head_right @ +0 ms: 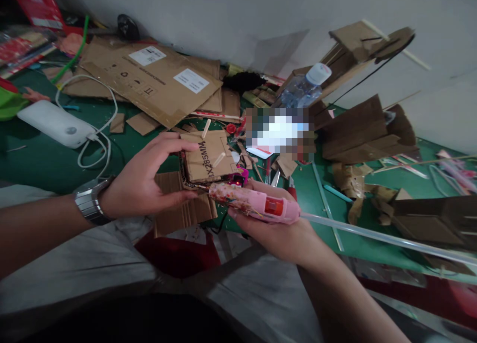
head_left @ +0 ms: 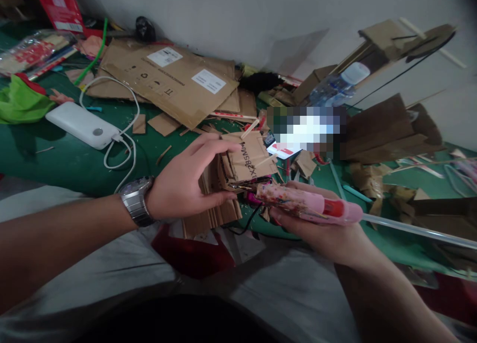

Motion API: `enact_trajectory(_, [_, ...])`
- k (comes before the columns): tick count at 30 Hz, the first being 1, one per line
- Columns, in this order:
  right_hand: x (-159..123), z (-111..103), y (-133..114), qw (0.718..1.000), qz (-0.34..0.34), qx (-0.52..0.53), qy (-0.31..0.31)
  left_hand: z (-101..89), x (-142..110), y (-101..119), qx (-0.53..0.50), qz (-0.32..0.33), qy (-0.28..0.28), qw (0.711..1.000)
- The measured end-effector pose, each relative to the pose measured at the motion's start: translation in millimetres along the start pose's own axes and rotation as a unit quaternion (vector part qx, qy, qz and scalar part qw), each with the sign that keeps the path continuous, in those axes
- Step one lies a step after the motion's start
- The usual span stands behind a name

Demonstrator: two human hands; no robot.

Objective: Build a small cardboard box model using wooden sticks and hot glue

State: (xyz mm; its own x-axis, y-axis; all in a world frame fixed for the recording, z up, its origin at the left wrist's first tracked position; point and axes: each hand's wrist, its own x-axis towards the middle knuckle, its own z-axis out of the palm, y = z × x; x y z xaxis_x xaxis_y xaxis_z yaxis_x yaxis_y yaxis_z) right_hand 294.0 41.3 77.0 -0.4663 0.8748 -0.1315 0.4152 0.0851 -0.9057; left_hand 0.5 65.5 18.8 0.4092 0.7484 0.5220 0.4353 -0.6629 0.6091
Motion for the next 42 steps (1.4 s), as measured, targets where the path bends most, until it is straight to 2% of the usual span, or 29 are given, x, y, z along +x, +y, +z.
enact_trajectory(10, [-2, -1, 3, 1.000, 0.011, 0.025, -0.006, -0.9, 0, 1, 0.000, -0.004, -0.005, 1.000])
enact_trajectory(23, [-1, -5, 2, 0.997, -0.050, -0.049, 0.024, -1.0, 0, -1, 0.004, 0.004, -0.003, 1.000])
enact_trajectory(28, [-3, -7, 1, 0.997, -0.036, -0.062, 0.037, -1.0, 0, -1, 0.002, 0.006, -0.002, 1.000])
enact_trajectory(35, [-2, -9, 3, 0.997, -0.044, -0.051, 0.023, -1.1, 0, -1, 0.000, 0.003, -0.004, 1.000])
enact_trajectory(42, [-3, -11, 2, 0.999, -0.021, -0.027, 0.021, -2.3, 1, 1, 0.002, 0.000, -0.006, 1.000])
